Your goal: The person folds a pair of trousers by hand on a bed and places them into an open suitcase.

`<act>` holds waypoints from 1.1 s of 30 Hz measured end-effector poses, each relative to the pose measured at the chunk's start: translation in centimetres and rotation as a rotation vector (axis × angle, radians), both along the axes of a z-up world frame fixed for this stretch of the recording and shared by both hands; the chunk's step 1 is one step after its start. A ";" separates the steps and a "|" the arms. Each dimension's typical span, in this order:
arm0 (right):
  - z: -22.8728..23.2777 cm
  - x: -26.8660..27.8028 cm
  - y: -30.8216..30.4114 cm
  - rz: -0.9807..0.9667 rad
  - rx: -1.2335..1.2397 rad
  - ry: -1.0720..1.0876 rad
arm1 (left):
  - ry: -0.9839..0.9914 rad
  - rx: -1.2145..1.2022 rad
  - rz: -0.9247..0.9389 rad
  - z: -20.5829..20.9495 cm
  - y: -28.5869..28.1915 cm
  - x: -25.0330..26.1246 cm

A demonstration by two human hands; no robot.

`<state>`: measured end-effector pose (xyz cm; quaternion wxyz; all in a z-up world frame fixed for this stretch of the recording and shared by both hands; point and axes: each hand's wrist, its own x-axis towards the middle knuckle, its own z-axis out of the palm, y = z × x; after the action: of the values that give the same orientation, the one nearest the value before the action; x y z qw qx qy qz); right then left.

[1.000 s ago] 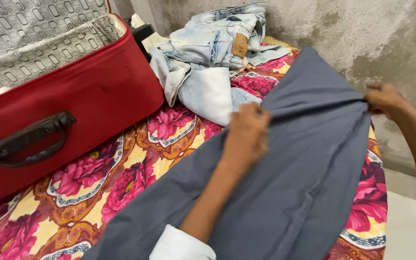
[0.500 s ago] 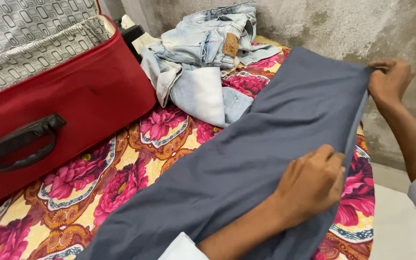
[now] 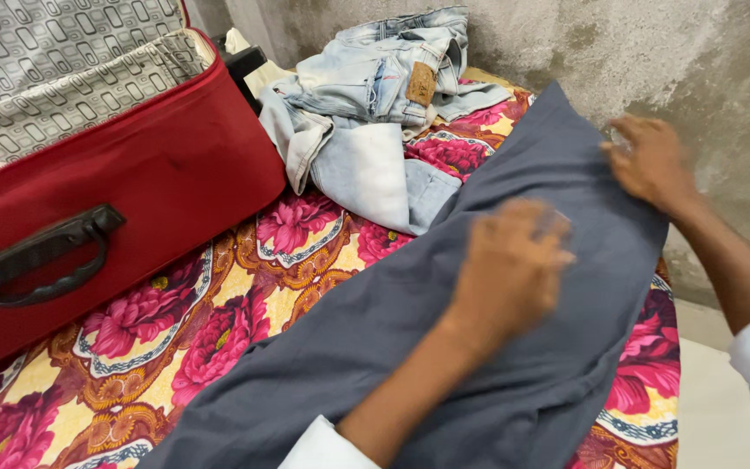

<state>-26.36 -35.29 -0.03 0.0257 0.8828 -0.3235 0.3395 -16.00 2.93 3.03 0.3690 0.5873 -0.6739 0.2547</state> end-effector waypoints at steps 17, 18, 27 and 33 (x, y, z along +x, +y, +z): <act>1.7 11.6 11.9 0.127 -0.087 0.205 | -0.114 0.228 0.318 -5.5 -1.1 6.2; 2.3 12.6 12.8 0.129 0.036 0.183 | -0.127 0.168 0.311 -5.2 -1.0 6.5; -2.8 13.8 13.7 0.226 -0.097 -0.142 | 0.517 0.082 0.254 -6.1 -1.8 14.4; -2.9 13.0 13.5 0.386 -0.092 -0.327 | 0.583 0.279 -0.093 -6.4 -0.5 17.4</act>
<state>-13.33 -21.79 -2.91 -0.0519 0.8595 -0.1329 0.4908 1.36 2.44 -3.38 0.4736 0.6490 -0.5944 -0.0362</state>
